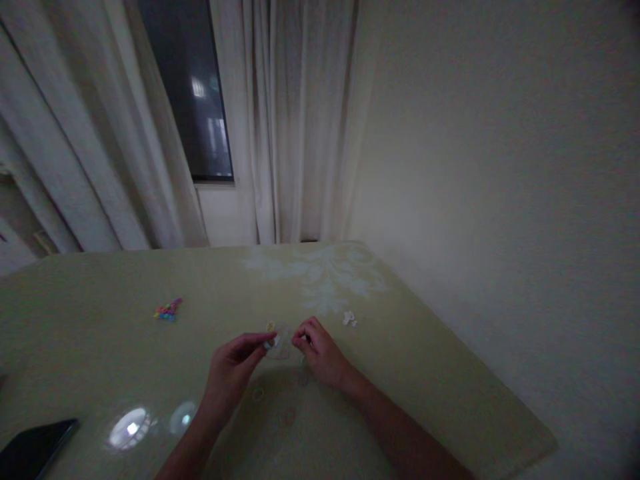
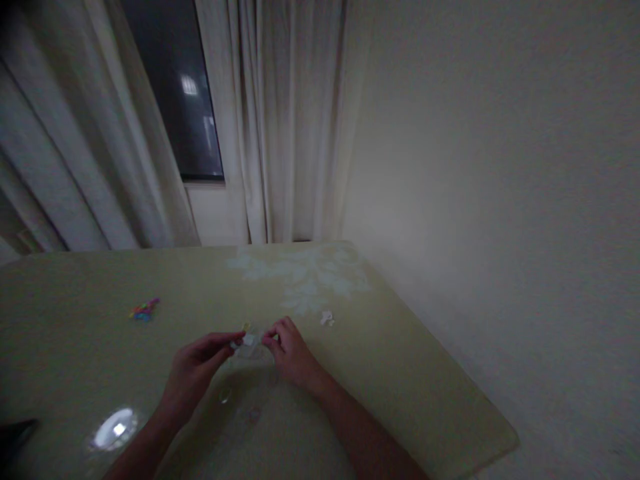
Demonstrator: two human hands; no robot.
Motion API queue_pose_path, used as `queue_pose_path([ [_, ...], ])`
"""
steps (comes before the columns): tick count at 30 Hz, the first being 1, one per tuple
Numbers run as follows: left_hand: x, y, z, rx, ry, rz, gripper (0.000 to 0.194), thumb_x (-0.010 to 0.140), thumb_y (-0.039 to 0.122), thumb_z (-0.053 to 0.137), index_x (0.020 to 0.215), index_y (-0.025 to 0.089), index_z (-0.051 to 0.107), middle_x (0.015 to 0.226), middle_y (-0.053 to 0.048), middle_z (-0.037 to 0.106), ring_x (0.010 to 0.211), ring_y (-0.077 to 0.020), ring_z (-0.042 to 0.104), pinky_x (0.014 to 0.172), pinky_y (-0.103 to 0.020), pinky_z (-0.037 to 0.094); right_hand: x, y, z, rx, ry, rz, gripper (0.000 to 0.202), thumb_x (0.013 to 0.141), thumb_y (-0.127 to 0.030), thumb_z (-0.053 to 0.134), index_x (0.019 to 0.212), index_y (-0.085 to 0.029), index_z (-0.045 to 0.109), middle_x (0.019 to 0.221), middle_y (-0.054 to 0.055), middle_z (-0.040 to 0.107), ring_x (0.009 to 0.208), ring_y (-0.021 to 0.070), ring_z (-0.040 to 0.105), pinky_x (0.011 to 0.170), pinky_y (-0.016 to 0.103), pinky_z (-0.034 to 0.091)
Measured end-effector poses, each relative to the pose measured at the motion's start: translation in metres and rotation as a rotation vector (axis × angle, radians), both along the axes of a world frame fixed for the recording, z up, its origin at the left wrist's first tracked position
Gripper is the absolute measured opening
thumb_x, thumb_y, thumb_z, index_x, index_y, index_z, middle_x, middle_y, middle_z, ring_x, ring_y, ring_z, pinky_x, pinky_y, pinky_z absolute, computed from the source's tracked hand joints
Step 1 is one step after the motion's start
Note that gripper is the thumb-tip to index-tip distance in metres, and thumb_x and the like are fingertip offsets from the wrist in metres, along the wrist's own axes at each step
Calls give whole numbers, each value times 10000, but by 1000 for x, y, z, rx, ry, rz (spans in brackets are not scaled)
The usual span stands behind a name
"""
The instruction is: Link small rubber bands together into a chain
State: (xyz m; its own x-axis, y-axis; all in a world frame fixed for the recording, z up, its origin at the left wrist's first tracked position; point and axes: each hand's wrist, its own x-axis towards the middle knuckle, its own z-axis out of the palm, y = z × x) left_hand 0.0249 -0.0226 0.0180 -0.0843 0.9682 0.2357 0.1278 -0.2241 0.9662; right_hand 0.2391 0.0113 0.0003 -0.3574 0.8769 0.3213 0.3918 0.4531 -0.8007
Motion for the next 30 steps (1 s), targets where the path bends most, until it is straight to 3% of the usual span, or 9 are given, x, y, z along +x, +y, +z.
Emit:
queue_pose_path([
  [3,8,-2,-3,9,-29,-64,169,767,318,773,885,229,854,902,-65,848,825,-226,801,786,-287,642,-5,-8,8,-35,205,60,125,1026,-254,586,923,-187,609,942,16,539,870,168,536,796,279,430],
  [9,12,-2,-13,59,-35,-93,126,771,282,786,870,230,844,880,-49,838,814,-213,789,786,-277,638,-13,-17,10,-125,278,129,184,999,-354,626,911,-194,645,930,12,544,866,168,533,759,278,409],
  [13,10,0,-15,102,-14,-142,162,822,282,764,961,240,835,936,-57,826,868,-211,780,808,-293,633,-13,-15,8,-160,327,133,201,973,-370,658,892,-187,660,915,10,558,837,161,538,745,277,414],
  [18,4,2,-8,141,40,-158,138,859,319,749,923,211,806,931,-67,798,865,-202,764,779,-280,619,-14,-14,7,-163,342,73,141,921,-311,731,887,-175,715,886,1,568,775,142,538,701,260,414],
  [21,-2,2,0,72,-31,-70,194,850,374,774,921,193,760,882,-58,805,816,-195,767,763,-280,624,-20,-22,2,-128,255,23,40,885,-200,765,885,-178,731,898,-1,592,760,132,551,715,249,437],
  [23,-7,2,4,52,-118,13,243,804,400,821,881,190,728,852,-49,806,792,-194,768,743,-274,628,-26,-31,-4,-65,126,86,80,863,-146,786,911,-192,740,994,14,636,870,149,602,813,257,470],
  [26,-12,4,7,30,-194,95,324,742,428,869,911,188,732,872,-56,818,803,-203,776,743,-278,638,-36,-46,-13,71,-174,203,145,875,-231,819,1006,-212,759,1128,52,654,1029,209,621,923,309,486],
  [30,-13,4,6,19,-174,121,355,732,440,865,958,181,777,876,-67,825,792,-208,777,750,-289,647,-44,-53,-19,216,-489,186,194,956,-347,742,1068,-189,756,1123,87,670,1046,255,617,931,365,499],
])
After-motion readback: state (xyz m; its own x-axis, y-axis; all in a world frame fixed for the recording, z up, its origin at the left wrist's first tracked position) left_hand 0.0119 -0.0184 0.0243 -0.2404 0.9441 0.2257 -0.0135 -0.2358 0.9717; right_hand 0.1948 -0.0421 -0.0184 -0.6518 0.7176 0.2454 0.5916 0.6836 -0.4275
